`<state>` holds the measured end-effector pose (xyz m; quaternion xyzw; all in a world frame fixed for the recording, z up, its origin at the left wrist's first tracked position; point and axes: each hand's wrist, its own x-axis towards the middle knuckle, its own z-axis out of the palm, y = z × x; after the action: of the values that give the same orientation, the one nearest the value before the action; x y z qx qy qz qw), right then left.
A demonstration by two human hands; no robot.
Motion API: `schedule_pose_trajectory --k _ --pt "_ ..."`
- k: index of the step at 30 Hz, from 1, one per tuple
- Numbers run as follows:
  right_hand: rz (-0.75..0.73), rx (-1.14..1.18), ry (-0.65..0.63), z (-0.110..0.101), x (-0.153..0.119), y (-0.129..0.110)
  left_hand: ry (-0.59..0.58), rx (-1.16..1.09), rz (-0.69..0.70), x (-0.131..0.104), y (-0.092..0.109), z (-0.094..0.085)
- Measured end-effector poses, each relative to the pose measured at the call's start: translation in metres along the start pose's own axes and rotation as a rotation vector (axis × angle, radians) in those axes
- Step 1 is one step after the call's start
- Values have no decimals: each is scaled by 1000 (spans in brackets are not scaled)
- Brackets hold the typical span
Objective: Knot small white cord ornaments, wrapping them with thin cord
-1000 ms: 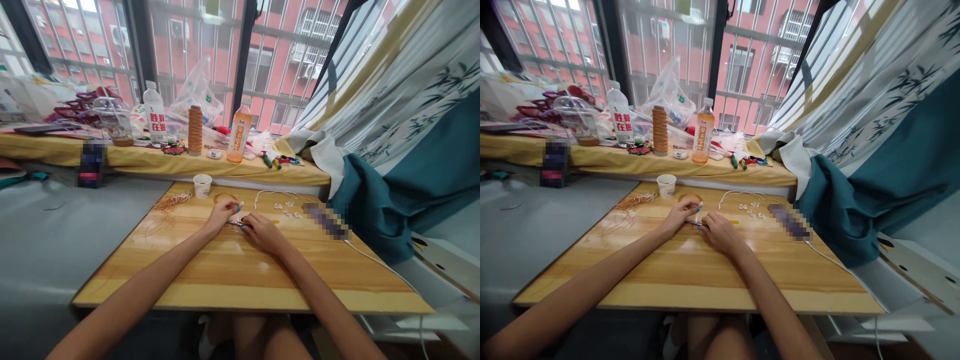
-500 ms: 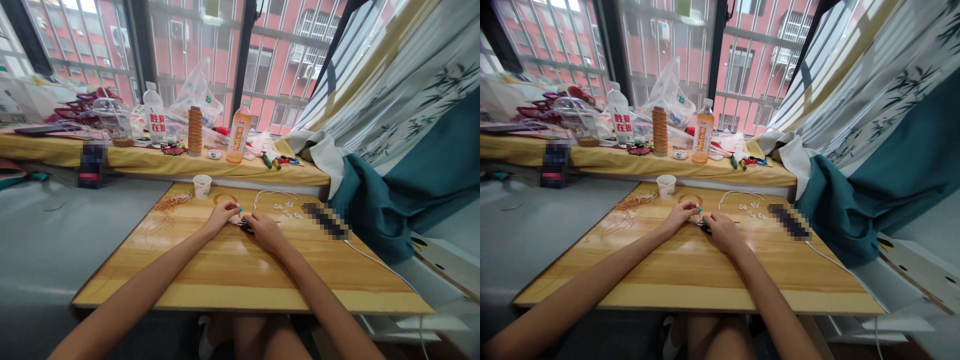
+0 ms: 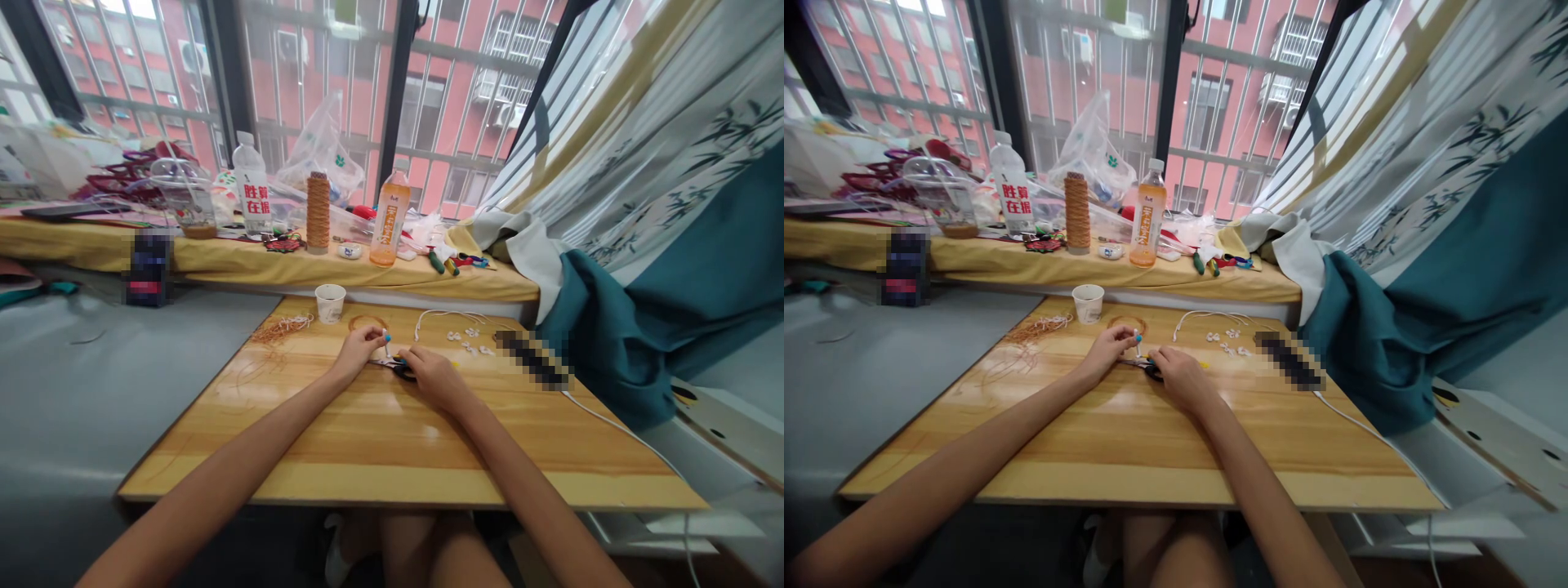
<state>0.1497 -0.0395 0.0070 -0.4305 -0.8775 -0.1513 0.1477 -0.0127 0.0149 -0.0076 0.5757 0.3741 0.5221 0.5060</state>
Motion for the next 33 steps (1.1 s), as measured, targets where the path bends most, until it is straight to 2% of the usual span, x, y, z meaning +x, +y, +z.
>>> schedule_pose_trajectory --k 5,12,20,33 --pt "27 -74 -1 1 0 0 5 33 21 0 0 -1" --pt "63 33 27 2 -1 -1 12 120 84 3 -2 -2" --pt "-7 -121 48 -6 0 -1 -10 327 259 1 -3 -3" --pt "12 -32 80 -1 1 2 -32 391 301 -1 -2 -2"
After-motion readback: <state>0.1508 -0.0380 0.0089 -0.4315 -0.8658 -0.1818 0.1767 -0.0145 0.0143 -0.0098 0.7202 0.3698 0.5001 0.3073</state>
